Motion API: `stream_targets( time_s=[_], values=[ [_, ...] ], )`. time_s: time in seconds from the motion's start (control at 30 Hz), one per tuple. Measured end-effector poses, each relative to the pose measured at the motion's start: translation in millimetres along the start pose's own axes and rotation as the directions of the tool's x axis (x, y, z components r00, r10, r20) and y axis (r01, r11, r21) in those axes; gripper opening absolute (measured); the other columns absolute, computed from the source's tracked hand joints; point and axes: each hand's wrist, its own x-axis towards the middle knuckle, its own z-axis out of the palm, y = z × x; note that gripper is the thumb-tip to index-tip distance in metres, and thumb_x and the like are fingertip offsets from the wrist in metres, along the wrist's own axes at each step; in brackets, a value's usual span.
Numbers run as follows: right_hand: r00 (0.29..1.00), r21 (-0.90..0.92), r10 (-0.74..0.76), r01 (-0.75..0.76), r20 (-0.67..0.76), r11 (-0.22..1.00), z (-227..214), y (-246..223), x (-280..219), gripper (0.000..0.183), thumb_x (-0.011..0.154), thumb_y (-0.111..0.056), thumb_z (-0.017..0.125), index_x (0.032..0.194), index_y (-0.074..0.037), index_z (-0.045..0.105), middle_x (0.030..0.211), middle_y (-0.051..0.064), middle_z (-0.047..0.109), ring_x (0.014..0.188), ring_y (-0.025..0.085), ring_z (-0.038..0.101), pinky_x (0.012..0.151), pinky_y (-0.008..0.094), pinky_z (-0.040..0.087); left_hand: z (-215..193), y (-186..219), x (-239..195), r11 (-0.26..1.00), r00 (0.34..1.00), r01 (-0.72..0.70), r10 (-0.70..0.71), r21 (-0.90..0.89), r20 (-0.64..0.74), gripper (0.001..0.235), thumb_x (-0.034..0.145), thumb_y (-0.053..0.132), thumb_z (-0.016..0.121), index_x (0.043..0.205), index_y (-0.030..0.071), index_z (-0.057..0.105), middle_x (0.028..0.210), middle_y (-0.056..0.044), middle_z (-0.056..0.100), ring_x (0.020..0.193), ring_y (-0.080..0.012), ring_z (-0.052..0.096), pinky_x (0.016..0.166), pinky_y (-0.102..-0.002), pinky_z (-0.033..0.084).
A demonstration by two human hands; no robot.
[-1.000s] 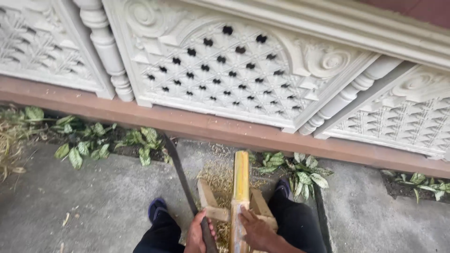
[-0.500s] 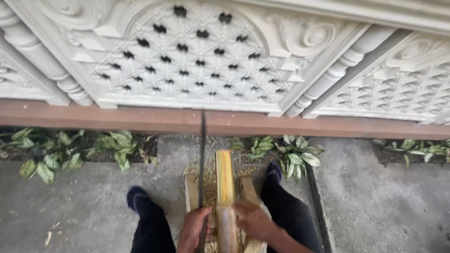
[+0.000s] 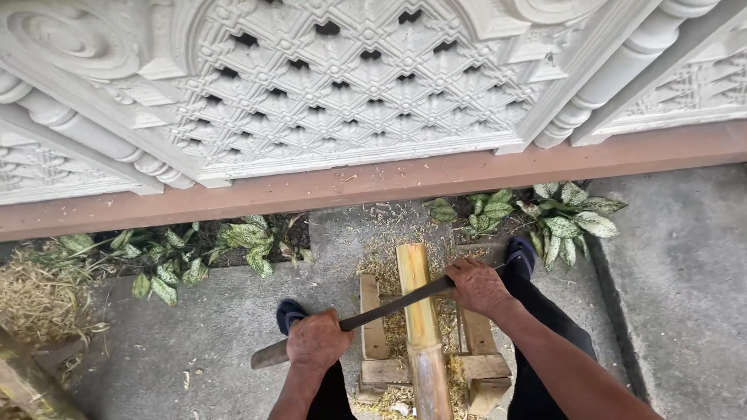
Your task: The recorder uses a machete to shave the outer layer and smooth a bamboo pole supported on a wooden stand.
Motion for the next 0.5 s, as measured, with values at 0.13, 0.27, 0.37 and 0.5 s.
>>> stream_targets(
  time_s=[0.13, 0.27, 0.37, 0.5],
  values=[
    [0.999, 0.03, -0.003, 0.002, 0.044, 1.0, 17, 9, 6, 0.03, 0.082, -0.028, 0.077, 0.108, -0.014, 0.069, 0.108, 0.006, 0.063, 0.115, 0.027, 0.06, 0.107, 0.044, 0.047, 5, -2, 30, 0.993, 1.0, 0.016, -0.018, 0.116, 0.014, 0.03, 0.093, 0.033, 0.063, 0.113, 0.012, 0.067, 0.1, -0.01, 0.076, 0.099, -0.0226, 0.074, 0.096, -0.044, 0.05],
    [0.999, 0.066, 0.036, -0.037, 0.021, 0.997, 27, 17, 5, 0.025, 0.083, -0.029, 0.075, 0.105, -0.018, 0.071, 0.101, 0.005, 0.064, 0.11, 0.025, 0.063, 0.098, 0.044, 0.051, 7, -3, 60, 0.976, 0.995, -0.083, 0.092, 0.204, -0.033, 0.031, 0.094, 0.036, 0.063, 0.105, 0.008, 0.068, 0.087, -0.008, 0.071, 0.083, -0.0203, 0.069, 0.083, -0.044, 0.054],
    [0.994, 0.108, 0.099, -0.103, 0.043, 0.989, 45, 24, 10, 0.025, 0.087, -0.03, 0.071, 0.11, -0.019, 0.069, 0.099, 0.004, 0.065, 0.108, 0.024, 0.065, 0.096, 0.042, 0.053, -5, 5, 70, 0.957, 0.992, -0.124, 0.13, 0.262, -0.004, 0.034, 0.098, 0.039, 0.059, 0.104, 0.006, 0.067, 0.078, -0.007, 0.068, 0.072, -0.018, 0.067, 0.076, -0.042, 0.054],
    [0.957, 0.1, 0.244, -0.261, 0.155, 0.96, 28, 27, 36, 0.025, 0.094, -0.029, 0.063, 0.118, -0.022, 0.068, 0.099, 0.004, 0.068, 0.104, 0.021, 0.069, 0.096, 0.04, 0.054, -24, 17, 94, 0.954, 0.989, -0.135, 0.145, 0.268, -0.016, 0.034, 0.101, 0.039, 0.057, 0.101, 0.007, 0.068, 0.074, -0.006, 0.067, 0.068, -0.0172, 0.066, 0.076, -0.043, 0.055]
  ],
)
